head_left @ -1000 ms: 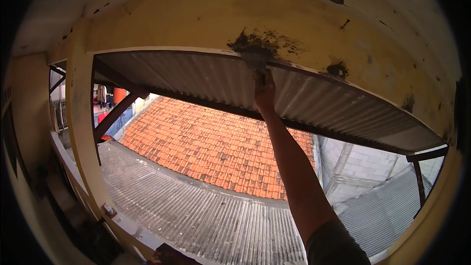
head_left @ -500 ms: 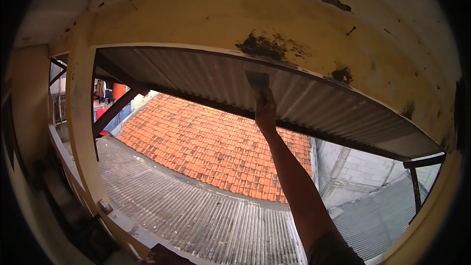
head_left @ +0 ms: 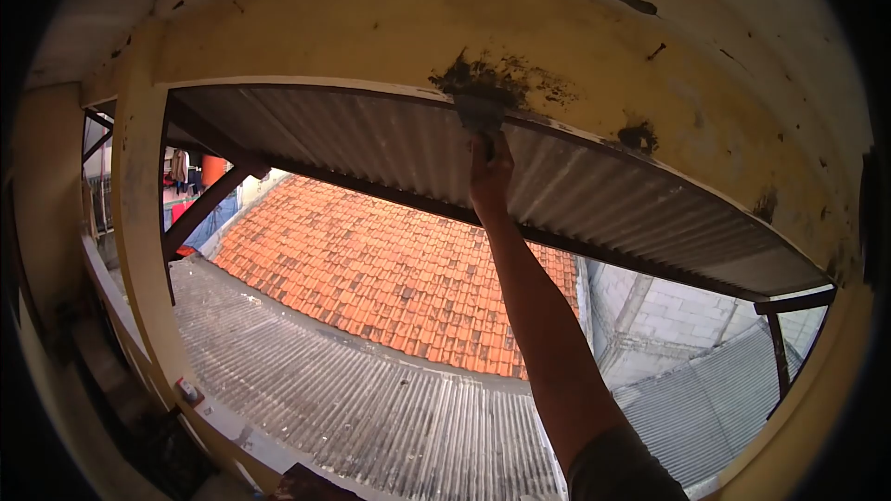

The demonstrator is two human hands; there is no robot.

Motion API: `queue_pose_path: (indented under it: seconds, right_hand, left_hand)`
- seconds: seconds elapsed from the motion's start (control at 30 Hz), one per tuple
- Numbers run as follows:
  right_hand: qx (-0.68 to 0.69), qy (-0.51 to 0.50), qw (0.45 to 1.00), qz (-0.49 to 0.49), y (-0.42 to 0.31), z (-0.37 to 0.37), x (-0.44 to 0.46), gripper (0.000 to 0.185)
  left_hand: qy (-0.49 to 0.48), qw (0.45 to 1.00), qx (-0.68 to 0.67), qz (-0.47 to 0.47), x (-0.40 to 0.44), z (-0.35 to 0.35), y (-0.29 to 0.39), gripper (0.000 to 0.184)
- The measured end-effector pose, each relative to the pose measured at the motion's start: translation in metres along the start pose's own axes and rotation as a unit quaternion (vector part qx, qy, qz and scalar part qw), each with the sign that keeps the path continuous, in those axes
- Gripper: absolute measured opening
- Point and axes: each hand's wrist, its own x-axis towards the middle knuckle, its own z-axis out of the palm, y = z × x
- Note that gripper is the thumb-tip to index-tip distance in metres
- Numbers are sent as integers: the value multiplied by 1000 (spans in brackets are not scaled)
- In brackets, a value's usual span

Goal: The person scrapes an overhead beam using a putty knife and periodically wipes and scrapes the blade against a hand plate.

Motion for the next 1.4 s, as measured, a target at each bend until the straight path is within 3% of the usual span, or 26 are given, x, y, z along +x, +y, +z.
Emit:
queue_pose_path:
  seconds: [0.13, 0.23, 0.3, 0.47, 0.53, 0.57, 0.63, 0.67, 0.73, 0.87, 0.93, 1.0, 1.03, 1.1, 1.13, 1.2, 1.3, 1.33, 1.4]
  right_hand:
    - [8, 38, 999, 0, 27, 8, 5, 14]
    - [1, 67, 997, -29, 35, 7, 1, 12]
    - [6, 46, 998, 45, 35, 1, -8, 12]
    - [-83, 28, 992, 91, 23, -18, -47, 13]
    - [-85, 19, 992, 91, 5, -21, -49, 13]
    - [-57, 37, 995, 71, -2, -19, -49, 14]
    - [-32, 58, 997, 51, -19, -20, -42, 15]
    - [-40, 45, 998, 36, -28, -21, -34, 16]
    - [-52, 34, 998, 22, -27, -22, -18, 18]
    - [-38, 11, 999, 25, -4, -26, 10, 21]
    - [-5, 11, 1000, 27, 10, -26, 22, 22]
    - [-13, 39, 997, -69, 28, -26, 28, 17]
    - [-14, 38, 997, -69, 43, -32, 26, 17]
    - [-135, 15, 989, -50, 64, -43, 20, 15]
    - [-133, 15, 990, -52, 59, -44, 17, 15]
    - [-103, -43, 989, 96, 50, -48, 3, 17]
    - [-111, -56, 978, 170, 30, -51, -18, 19]
    - [-111, -57, 978, 167, 21, -48, -23, 19]
    - [-162, -65, 985, -6, 6, -40, -38, 20]
  left_hand:
    - [21, 997, 26, -65, -7, 6, 22, 50]
    - [25, 999, 3, -42, 2, -5, 9, 49]
    - [35, 999, -4, -29, 7, -12, -4, 48]
    - [26, 999, -2, 26, 19, -29, -40, 52]
    - [-45, 987, -155, 6, 30, -40, -57, 58]
    - [-48, 987, -156, 4, 29, -38, -59, 58]
    - [5, 1000, -17, -17, 14, -16, -31, 60]
    - [3, 1000, -15, -18, 23, -25, -47, 60]
    - [11, 988, 128, 82, 44, -51, -90, 58]
    - [25, 986, 156, 58, 35, -36, -76, 58]
    - [30, 989, 100, 106, 33, -31, -69, 59]
    - [20, 995, 61, 74, 24, -28, -52, 60]
    - [17, 997, 49, 51, 19, -23, -39, 60]
    - [13, 999, 30, 14, 12, -15, -12, 60]
    - [7, 1000, 22, 3, 7, -15, -7, 60]
    - [0, 1000, 11, -16, 3, -14, 5, 60]
    - [-10, 1000, -2, -27, 0, -17, 13, 61]
    - [-13, 1000, -8, -25, 0, -20, 10, 61]
    - [-11, 1000, -10, -3, 3, -22, -2, 58]
